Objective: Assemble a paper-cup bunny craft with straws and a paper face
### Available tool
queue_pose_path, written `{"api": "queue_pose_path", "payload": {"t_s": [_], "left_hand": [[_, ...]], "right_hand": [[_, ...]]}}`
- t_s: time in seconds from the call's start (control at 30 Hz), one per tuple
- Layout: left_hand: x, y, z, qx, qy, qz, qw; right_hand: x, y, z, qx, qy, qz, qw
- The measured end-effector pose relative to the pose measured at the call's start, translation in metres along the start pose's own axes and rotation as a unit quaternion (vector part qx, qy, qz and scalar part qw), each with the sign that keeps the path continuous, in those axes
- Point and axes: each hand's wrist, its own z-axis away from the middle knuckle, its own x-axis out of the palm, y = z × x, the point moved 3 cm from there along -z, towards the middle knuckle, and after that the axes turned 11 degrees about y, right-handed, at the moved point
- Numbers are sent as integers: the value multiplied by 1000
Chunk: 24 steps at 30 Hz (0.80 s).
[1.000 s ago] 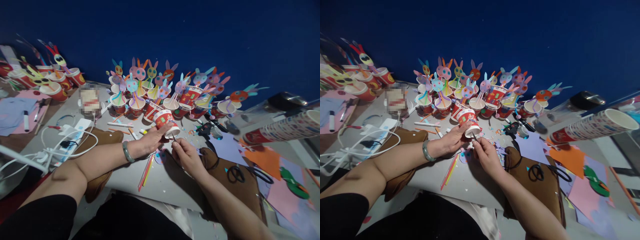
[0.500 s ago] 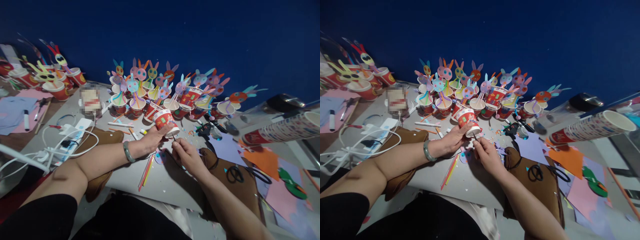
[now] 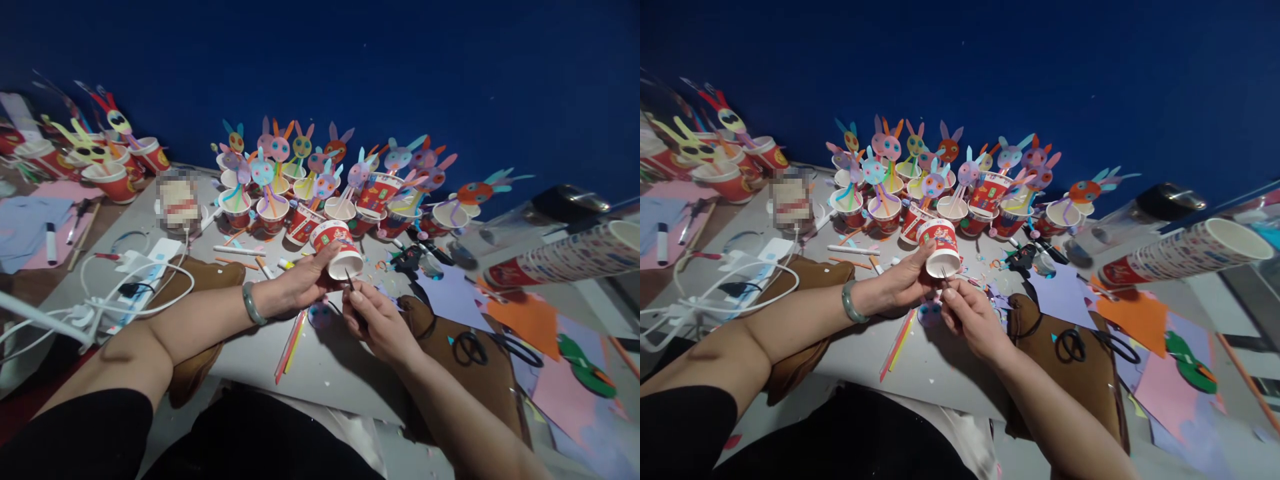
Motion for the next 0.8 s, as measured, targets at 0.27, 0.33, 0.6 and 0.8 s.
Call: {"api": "queue_pose_path", "payload": {"t_s": [0.27,0.33,0.6,0.8], "left_hand": [[-3,-1,0,-17,-18,-34,999],[-3,-1,0,-15,-20,-30,999],[0,-1,1,-12,-37,-12,999],[6,1,6,-20,-22,20,999]], "right_hand": [[2,-6,11,-75,-15,78,994],[2,-7,11,-73,-13,87,993],[4,-3,6,-50,6,75,996],[3,3,3,-36,19,37,999]]}}
